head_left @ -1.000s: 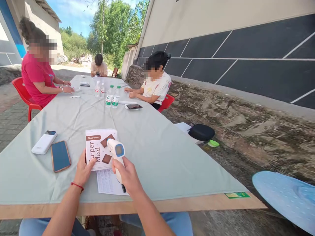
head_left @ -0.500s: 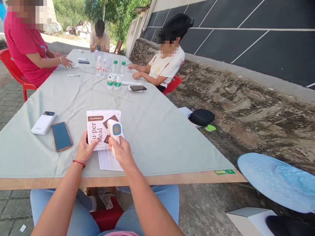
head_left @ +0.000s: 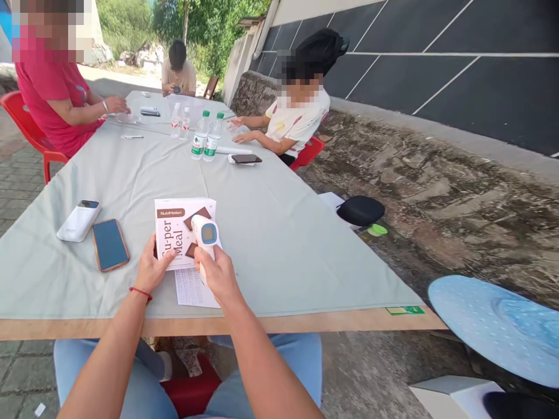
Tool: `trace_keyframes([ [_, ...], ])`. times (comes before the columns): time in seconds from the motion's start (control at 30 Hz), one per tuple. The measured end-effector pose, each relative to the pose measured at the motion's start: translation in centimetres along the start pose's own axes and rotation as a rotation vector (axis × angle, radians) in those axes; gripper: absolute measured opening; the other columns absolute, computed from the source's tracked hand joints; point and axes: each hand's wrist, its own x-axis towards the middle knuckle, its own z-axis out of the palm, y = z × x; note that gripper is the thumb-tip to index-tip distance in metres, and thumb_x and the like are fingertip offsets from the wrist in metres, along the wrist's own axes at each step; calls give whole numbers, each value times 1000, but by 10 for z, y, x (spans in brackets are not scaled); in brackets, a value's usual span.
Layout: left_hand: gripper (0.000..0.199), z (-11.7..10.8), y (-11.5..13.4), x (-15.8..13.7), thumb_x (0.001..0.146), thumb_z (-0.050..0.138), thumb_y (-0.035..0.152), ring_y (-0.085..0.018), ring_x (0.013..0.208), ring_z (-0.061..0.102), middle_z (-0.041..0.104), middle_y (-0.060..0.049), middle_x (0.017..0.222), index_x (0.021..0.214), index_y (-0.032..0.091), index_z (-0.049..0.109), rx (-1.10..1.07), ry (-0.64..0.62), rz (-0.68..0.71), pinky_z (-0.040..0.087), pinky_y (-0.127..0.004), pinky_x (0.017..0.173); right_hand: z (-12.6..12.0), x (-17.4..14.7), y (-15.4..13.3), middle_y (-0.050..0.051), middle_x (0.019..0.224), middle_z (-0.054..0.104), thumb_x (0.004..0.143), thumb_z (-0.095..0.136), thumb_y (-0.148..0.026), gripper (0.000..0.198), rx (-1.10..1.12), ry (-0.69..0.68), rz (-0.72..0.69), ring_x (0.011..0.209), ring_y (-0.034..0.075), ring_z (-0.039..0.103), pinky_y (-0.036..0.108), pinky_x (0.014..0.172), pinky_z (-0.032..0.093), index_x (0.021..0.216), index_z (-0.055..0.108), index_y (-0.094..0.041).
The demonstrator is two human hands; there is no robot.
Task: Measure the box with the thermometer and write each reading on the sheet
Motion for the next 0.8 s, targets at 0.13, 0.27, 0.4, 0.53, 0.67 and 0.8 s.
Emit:
trace_keyframes([
  [0.13, 59, 0, 0, 0, 80, 64, 56, -21, 96, 62, 65, -7, 108, 123, 17, 51, -13, -2, 5, 51, -31, 84, 0, 1, 3, -3, 57, 49, 78, 56, -49, 32, 1, 3, -10, 55, 14, 45, 24, 53, 37, 68, 51, -19],
  [0.27, 61, 0, -1, -1, 79, 63, 57, -22, 95, 62, 65, -8, 108, 124, 17, 51, -11, -4, -11, 50, -32, 84, 1, 1, 4, -3, 58, 51, 79, 55, -47, 29, -37, 21, -3, 56, 15, 47, 25, 55, 38, 70, 53, -19],
  [0.4, 62, 0, -1, -1, 78, 64, 58, -22, 97, 61, 65, -8, 110, 123, 17, 51, 8, 4, -21, 49, -33, 86, 3, 0, 4, -3, 58, 50, 78, 55, -48, 30, -19, 16, 12, 56, 15, 46, 25, 55, 37, 71, 53, -19],
  [0.53, 60, -2, -2, -1, 80, 62, 57, -23, 101, 60, 63, -8, 116, 126, 20, 51, 62, 16, -28, 47, -35, 88, 3, 1, 6, -3, 58, 49, 78, 56, -49, 31, 27, 5, 2, 56, 14, 45, 25, 55, 37, 71, 52, -19],
  [0.67, 65, -6, -6, 0, 76, 65, 58, -23, 93, 58, 65, -9, 107, 127, 19, 53, 237, 34, -18, 46, -35, 83, 3, 5, 6, -3, 57, 48, 78, 56, -47, 30, 86, 7, -5, 55, 14, 44, 25, 54, 36, 69, 50, -19],
  [0.8, 72, -8, -5, 3, 73, 65, 61, -19, 82, 58, 65, -10, 108, 128, 16, 52, 197, -1, -64, 46, -31, 72, -1, 2, 4, -3, 56, 47, 78, 56, -47, 31, 90, -2, -17, 54, 13, 44, 24, 53, 35, 67, 49, -19],
])
